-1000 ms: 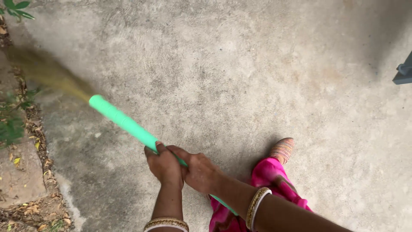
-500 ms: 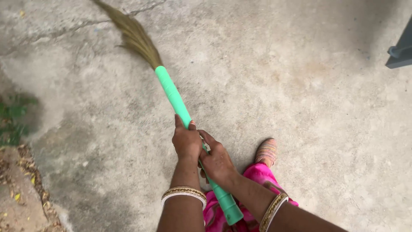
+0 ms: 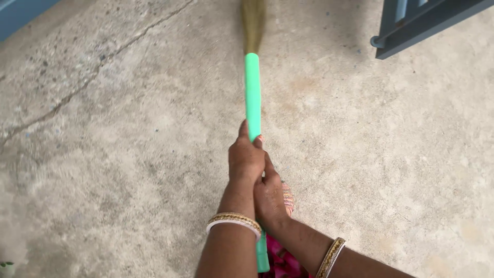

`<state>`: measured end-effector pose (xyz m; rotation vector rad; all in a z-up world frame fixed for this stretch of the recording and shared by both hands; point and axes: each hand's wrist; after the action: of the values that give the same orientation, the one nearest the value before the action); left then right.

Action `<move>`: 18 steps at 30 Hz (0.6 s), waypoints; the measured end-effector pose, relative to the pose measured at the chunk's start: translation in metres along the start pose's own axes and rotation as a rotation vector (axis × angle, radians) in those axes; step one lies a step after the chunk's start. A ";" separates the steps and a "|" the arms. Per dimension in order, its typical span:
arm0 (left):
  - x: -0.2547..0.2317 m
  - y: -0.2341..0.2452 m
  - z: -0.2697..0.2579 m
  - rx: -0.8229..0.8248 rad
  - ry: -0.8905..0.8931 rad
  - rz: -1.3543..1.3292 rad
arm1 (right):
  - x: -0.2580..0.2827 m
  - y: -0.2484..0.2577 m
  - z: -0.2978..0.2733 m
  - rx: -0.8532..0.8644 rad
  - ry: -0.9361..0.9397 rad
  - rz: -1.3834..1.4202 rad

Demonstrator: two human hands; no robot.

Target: The person opens a gate latch and then sweeps the concrete floor using a broom.

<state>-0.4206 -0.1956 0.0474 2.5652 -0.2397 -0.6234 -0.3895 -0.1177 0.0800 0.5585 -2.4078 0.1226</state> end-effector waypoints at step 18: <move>-0.110 -0.034 0.077 -0.165 0.018 -0.036 | 0.100 0.101 0.072 0.056 -0.129 -0.036</move>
<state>-0.5521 -0.1676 0.0126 2.4197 -0.1305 -0.6071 -0.5438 -0.0783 0.0916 0.6531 -2.5238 0.1432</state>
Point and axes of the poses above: each hand's wrist, its own z-axis towards the middle knuckle, its own y-axis out of the back of the hand, x = y × z, and after that the axes turned 13 degrees about z, right-handed
